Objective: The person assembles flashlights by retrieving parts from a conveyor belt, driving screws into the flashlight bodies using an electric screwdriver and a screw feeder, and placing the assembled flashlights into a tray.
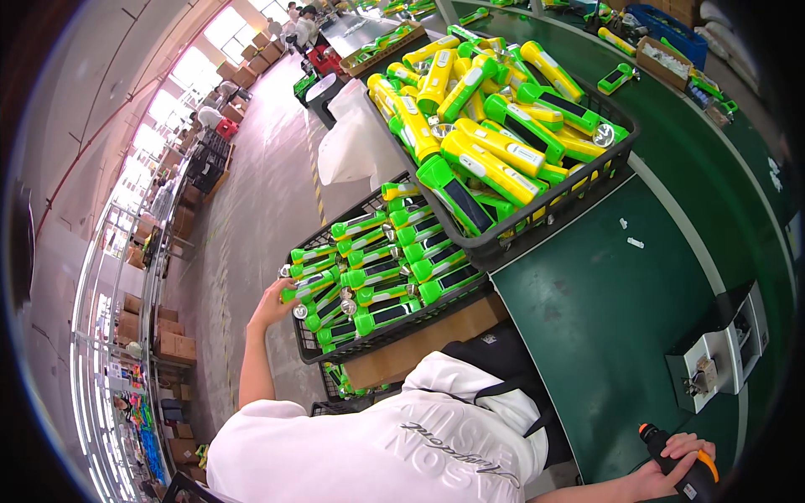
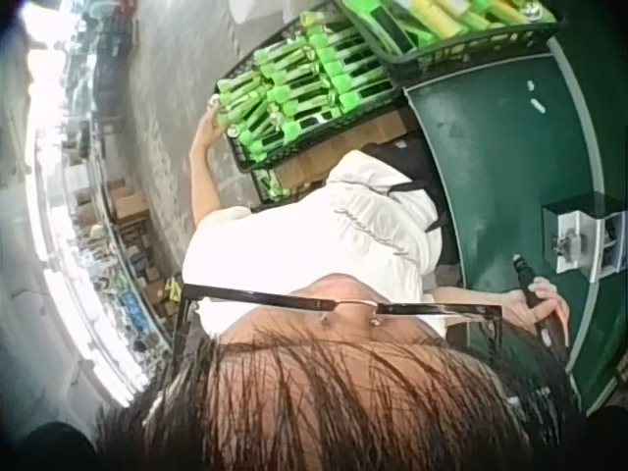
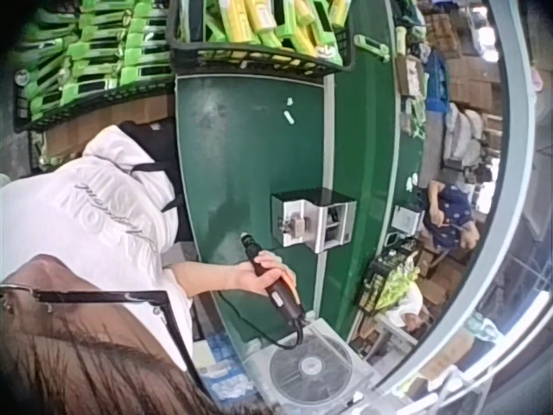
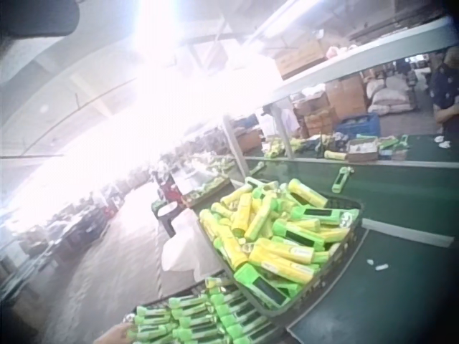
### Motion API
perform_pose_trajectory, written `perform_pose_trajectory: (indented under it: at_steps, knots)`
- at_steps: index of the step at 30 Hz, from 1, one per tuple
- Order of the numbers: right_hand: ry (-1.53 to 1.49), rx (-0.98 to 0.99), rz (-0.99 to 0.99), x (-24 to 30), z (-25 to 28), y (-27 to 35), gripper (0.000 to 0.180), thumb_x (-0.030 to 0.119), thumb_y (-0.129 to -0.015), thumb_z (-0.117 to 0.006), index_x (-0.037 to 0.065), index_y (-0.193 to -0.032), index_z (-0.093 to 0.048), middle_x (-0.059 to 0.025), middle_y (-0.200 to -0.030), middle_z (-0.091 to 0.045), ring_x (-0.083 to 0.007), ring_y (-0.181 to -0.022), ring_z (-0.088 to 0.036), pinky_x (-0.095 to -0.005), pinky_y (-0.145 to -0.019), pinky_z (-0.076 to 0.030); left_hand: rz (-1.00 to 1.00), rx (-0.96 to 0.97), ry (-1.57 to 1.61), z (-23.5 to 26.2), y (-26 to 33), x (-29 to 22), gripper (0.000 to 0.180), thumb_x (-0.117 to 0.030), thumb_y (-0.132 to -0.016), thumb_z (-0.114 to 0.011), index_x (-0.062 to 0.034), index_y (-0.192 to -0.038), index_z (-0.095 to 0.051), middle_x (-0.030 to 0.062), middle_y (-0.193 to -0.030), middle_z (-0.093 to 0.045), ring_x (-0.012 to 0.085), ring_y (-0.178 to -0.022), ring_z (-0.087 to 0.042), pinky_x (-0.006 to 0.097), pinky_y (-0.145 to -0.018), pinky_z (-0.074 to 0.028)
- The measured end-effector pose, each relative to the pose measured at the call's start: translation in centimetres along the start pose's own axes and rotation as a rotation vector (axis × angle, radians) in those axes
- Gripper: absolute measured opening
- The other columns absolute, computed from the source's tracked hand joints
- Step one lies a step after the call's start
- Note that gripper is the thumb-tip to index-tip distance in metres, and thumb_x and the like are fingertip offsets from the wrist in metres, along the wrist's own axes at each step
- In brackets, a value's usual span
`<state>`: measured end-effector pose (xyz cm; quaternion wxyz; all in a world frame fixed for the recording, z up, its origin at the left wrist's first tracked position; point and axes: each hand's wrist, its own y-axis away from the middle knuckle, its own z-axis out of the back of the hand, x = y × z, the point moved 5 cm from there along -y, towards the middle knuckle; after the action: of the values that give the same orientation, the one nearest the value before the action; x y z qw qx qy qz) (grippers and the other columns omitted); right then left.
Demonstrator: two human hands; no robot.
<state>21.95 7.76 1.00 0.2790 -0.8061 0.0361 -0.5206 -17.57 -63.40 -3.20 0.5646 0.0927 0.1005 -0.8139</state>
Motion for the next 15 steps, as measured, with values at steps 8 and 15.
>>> perform_pose_trajectory:
  at_steps: [8,15]
  knots:
    - [0.027,-0.072,0.021,0.8,0.6,0.6,0.019,0.011,-0.095,-0.058,0.0,-0.102,-0.045,-0.0004,-0.066,-0.041,-0.009,-0.056,-0.04,-0.0239,-0.058,-0.036,0.011,0.273,-0.146,-5.9,0.2,0.1,0.044,-0.022,-0.073,-0.078,-0.0083,-0.106,-0.053,0.0153,-0.104,-0.065,0.0354,-0.105,-0.061,0.045,-0.091,-0.046]
    - [-0.008,-0.095,0.023,0.0,-0.2,0.9,0.027,0.01,-0.093,-0.063,0.001,-0.11,-0.044,-0.0018,-0.065,-0.046,-0.0113,-0.05,-0.043,-0.0255,-0.054,-0.04,-0.05,-0.025,-0.373,-4.4,0.3,-4.4,0.037,-0.021,-0.074,-0.081,-0.0079,-0.103,-0.061,0.0107,-0.105,-0.066,0.0306,-0.108,-0.059,0.044,-0.095,-0.043]
